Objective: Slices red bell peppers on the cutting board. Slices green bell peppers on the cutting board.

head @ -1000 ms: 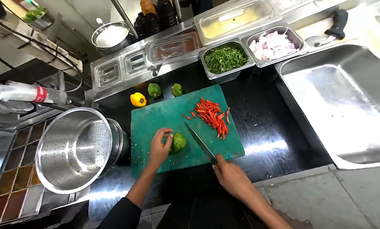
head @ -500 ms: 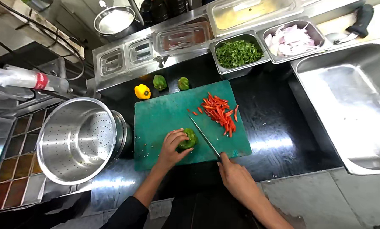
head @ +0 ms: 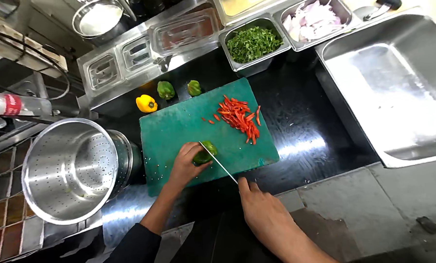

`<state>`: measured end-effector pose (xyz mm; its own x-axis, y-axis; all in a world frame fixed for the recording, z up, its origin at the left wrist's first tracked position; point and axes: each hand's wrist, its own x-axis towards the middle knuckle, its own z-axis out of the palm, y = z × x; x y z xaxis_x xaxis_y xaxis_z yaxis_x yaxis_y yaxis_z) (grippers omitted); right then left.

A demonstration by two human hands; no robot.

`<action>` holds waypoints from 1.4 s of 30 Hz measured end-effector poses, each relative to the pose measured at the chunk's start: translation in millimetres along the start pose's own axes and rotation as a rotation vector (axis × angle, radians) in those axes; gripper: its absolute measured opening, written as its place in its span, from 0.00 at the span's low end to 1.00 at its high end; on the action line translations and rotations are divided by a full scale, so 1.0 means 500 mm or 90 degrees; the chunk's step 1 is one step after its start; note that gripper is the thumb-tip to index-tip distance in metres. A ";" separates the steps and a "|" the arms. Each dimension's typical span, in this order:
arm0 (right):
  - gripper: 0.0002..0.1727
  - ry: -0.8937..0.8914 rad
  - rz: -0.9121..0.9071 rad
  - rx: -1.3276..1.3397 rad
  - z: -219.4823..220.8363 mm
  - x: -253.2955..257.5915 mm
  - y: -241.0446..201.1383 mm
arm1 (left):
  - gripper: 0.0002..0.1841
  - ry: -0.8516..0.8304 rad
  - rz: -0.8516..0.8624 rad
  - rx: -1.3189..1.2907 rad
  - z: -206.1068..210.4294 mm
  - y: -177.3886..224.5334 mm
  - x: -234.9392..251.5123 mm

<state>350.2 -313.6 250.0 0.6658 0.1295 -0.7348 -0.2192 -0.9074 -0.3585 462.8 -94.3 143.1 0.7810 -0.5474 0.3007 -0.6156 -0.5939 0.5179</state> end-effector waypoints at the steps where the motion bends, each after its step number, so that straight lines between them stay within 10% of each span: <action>1: 0.22 -0.016 0.006 -0.001 -0.002 0.002 -0.002 | 0.21 0.002 -0.001 -0.004 0.001 0.001 0.001; 19: 0.21 -0.018 0.010 0.016 -0.014 0.096 -0.053 | 0.21 -0.012 -0.035 -0.030 0.002 0.003 0.008; 26: 0.15 0.149 -0.091 0.039 0.002 0.152 -0.056 | 0.20 -0.007 -0.050 -0.036 0.003 -0.005 0.002; 33: 0.21 -0.058 0.040 -0.014 -0.009 0.084 -0.045 | 0.18 0.023 -0.075 -0.031 0.009 0.004 0.001; 42: 0.22 0.033 -0.028 0.013 0.012 0.182 -0.025 | 0.21 0.071 -0.088 -0.033 0.026 -0.004 -0.026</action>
<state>409.2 -287.9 184.1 0.7109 0.1473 -0.6877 -0.2035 -0.8929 -0.4016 452.7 -93.7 127.5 0.8661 -0.3921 0.3100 -0.4982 -0.6260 0.6000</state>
